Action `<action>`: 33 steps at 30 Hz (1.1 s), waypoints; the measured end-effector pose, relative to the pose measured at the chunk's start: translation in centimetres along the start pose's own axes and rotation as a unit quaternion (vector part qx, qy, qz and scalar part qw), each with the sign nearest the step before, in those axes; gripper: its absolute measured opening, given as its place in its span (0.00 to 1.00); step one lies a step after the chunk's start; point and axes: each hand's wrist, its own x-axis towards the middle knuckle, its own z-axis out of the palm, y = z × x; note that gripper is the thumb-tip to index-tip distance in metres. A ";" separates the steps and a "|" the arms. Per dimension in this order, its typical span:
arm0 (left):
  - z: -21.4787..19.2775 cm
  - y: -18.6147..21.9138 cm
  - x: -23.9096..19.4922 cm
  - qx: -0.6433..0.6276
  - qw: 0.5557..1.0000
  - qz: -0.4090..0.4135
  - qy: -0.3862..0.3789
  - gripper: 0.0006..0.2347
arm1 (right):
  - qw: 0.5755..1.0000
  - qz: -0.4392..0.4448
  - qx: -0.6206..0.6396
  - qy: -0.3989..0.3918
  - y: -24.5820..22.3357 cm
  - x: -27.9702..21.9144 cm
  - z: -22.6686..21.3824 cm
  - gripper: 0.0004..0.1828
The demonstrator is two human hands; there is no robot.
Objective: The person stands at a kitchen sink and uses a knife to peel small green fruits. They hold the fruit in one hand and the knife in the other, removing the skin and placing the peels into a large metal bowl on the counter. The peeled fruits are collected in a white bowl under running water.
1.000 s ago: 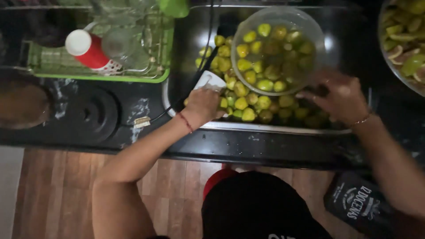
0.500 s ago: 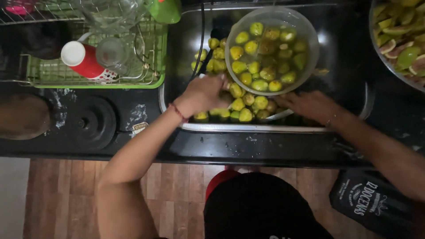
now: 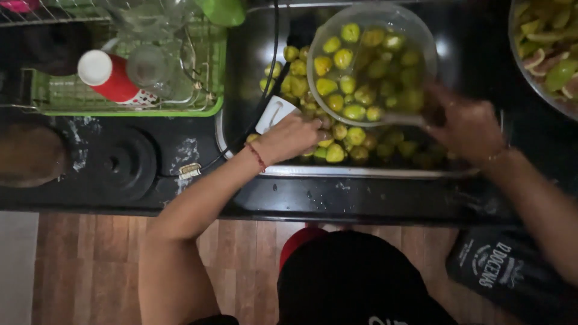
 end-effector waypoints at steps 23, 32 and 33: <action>-8.3 -1.1 -1.0 -0.109 0.978 -0.130 0.124 0.17 | 0.883 -0.360 0.295 0.069 -11.8 7.0 -3.2 0.19; 2.5 -2.9 -2.9 0.186 0.982 -0.019 -0.016 0.29 | 0.934 -0.024 0.356 0.011 -3.4 6.0 -4.0 0.39; 2.1 -2.9 -3.0 0.186 0.982 -0.014 -0.014 0.29 | 0.935 -0.020 0.354 0.009 -2.3 5.1 -2.8 0.39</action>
